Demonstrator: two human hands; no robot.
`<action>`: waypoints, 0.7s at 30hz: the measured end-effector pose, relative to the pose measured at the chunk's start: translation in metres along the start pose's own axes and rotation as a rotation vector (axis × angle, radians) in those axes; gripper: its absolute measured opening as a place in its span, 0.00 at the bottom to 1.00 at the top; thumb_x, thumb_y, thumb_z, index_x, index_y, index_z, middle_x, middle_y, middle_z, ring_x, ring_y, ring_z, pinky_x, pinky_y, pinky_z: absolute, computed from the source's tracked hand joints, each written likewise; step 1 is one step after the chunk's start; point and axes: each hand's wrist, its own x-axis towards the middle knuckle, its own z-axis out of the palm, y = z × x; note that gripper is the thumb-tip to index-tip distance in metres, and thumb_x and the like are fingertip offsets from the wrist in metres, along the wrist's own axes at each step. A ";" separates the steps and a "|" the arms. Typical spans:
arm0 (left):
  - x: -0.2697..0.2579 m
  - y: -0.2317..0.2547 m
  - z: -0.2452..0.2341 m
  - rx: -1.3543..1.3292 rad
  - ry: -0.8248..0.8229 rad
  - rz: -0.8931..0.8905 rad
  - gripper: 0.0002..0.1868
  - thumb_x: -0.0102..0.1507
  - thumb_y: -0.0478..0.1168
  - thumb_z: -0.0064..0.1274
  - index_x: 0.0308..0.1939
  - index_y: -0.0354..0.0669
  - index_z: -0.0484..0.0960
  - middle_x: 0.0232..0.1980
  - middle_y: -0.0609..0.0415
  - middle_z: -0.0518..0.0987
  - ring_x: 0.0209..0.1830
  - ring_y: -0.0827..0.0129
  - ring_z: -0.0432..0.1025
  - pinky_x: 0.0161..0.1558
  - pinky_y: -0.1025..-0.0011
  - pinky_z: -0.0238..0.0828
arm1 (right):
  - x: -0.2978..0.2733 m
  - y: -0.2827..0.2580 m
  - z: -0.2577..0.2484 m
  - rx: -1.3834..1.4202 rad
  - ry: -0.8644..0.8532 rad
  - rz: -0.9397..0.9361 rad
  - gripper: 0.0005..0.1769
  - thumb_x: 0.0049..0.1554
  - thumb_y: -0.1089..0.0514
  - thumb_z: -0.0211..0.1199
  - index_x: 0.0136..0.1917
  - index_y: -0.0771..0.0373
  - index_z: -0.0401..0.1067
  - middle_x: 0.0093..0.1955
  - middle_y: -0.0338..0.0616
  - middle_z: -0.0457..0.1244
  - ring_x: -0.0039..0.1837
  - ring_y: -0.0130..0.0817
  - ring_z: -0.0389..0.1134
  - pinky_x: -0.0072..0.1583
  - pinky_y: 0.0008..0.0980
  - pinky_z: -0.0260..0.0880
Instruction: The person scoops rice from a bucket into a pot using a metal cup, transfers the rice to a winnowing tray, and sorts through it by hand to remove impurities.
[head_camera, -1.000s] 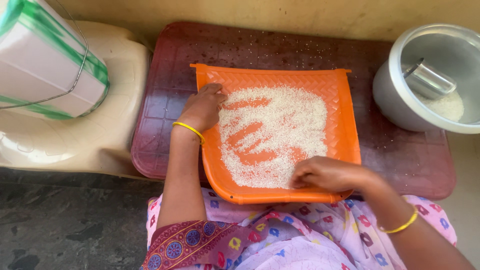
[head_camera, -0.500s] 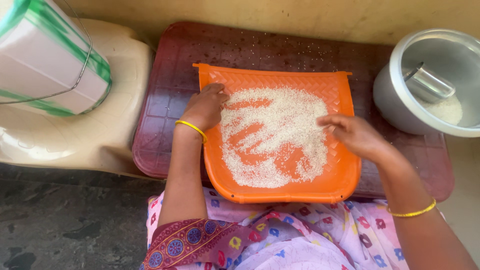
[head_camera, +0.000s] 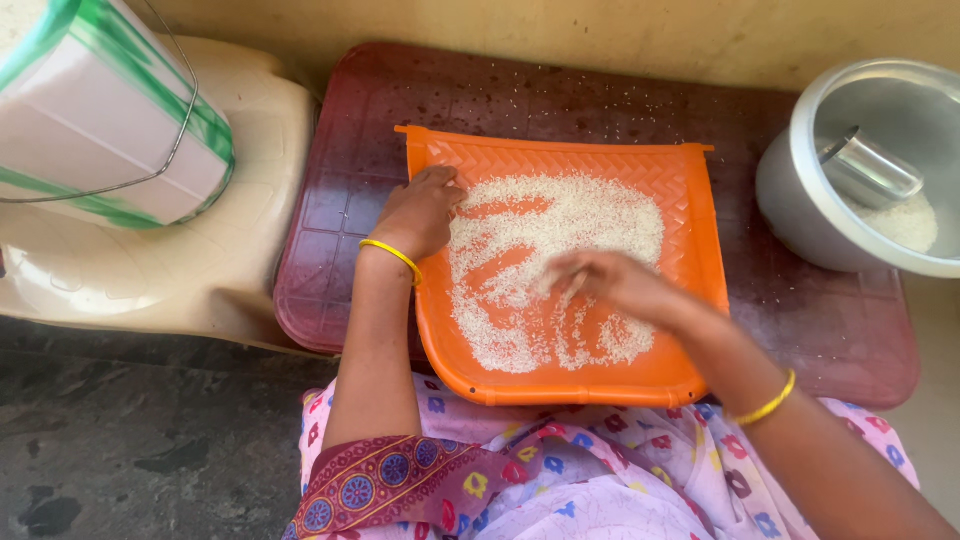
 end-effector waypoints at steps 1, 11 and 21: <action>0.000 0.000 0.000 0.001 -0.005 -0.001 0.22 0.61 0.34 0.51 0.59 0.52 0.82 0.76 0.54 0.64 0.78 0.62 0.54 0.67 0.55 0.59 | 0.009 0.002 -0.015 0.078 0.066 0.040 0.25 0.59 0.63 0.52 0.70 0.59 0.68 0.64 0.44 0.69 0.64 0.31 0.71 0.65 0.34 0.70; -0.002 0.002 -0.003 -0.036 0.017 -0.003 0.20 0.61 0.34 0.51 0.57 0.52 0.83 0.76 0.55 0.65 0.78 0.62 0.54 0.67 0.56 0.59 | -0.010 -0.001 -0.060 0.085 0.129 -0.006 0.23 0.58 0.62 0.54 0.66 0.61 0.73 0.63 0.43 0.69 0.65 0.33 0.68 0.66 0.35 0.67; 0.003 -0.004 0.006 -0.048 0.033 -0.001 0.20 0.61 0.35 0.51 0.57 0.52 0.83 0.76 0.55 0.65 0.78 0.62 0.54 0.68 0.55 0.57 | -0.012 -0.031 0.056 -0.072 -0.571 -0.041 0.20 0.61 0.62 0.51 0.64 0.65 0.75 0.61 0.47 0.72 0.63 0.34 0.72 0.67 0.35 0.70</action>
